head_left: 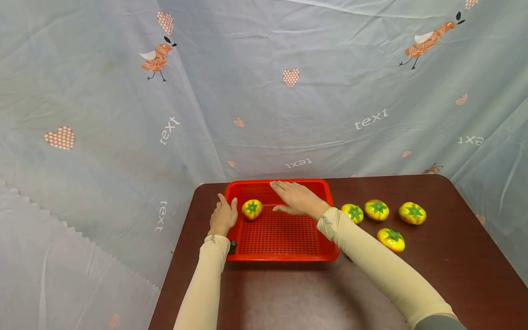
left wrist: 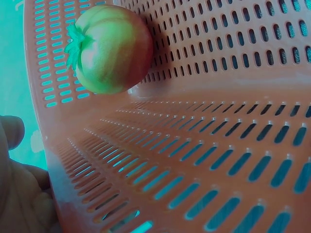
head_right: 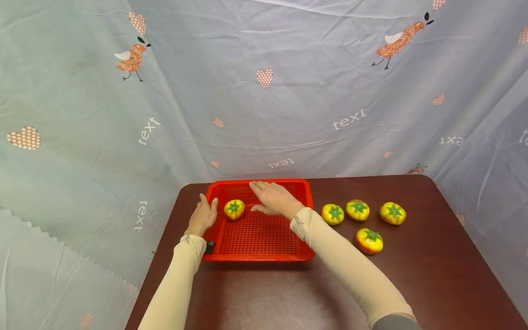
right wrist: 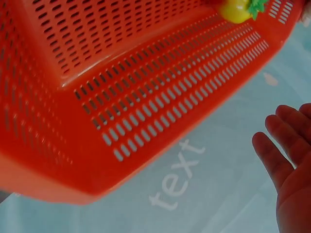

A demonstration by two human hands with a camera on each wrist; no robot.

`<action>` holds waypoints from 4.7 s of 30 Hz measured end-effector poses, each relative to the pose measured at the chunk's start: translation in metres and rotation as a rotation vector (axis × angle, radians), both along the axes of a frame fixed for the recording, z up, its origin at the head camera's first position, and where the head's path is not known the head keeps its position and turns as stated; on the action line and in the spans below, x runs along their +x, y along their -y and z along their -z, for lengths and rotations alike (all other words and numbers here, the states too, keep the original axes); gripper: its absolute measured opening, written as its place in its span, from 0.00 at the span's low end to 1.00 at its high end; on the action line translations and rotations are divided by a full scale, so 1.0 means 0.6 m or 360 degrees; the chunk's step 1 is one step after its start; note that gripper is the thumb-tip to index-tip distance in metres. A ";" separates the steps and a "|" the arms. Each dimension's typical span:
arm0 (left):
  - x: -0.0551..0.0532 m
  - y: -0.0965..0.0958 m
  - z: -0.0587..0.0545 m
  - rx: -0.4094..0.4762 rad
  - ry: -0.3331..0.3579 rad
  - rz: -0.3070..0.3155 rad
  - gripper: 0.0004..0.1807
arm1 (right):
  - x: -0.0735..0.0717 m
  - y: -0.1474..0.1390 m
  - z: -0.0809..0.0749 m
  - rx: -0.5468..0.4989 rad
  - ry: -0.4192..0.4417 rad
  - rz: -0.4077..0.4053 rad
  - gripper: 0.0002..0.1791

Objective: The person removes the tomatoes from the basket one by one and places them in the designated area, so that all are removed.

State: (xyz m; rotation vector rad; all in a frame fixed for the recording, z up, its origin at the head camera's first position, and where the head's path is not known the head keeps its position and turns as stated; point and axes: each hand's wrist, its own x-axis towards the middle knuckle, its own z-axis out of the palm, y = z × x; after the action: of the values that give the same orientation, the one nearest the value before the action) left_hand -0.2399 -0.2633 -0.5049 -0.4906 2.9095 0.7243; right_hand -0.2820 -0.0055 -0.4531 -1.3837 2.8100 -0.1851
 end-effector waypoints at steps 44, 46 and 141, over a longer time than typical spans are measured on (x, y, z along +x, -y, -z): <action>0.005 -0.001 -0.002 0.0034 -0.0019 -0.0025 0.42 | -0.005 0.150 0.109 0.0235 0.0026 0.0037 0.43; 0.005 0.000 -0.003 0.0031 -0.0019 -0.0028 0.42 | -0.005 0.155 0.111 0.0245 0.0024 0.0042 0.43; 0.006 -0.003 -0.007 -0.0028 0.0005 0.0017 0.42 | -0.038 -0.152 -0.012 -0.0316 -0.0353 0.0342 0.38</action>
State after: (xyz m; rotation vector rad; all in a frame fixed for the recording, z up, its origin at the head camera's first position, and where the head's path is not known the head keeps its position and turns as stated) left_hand -0.2361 -0.2613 -0.5004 -0.4773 2.9157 0.6961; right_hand -0.3049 0.0856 -0.4457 -1.1967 3.2026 -0.3409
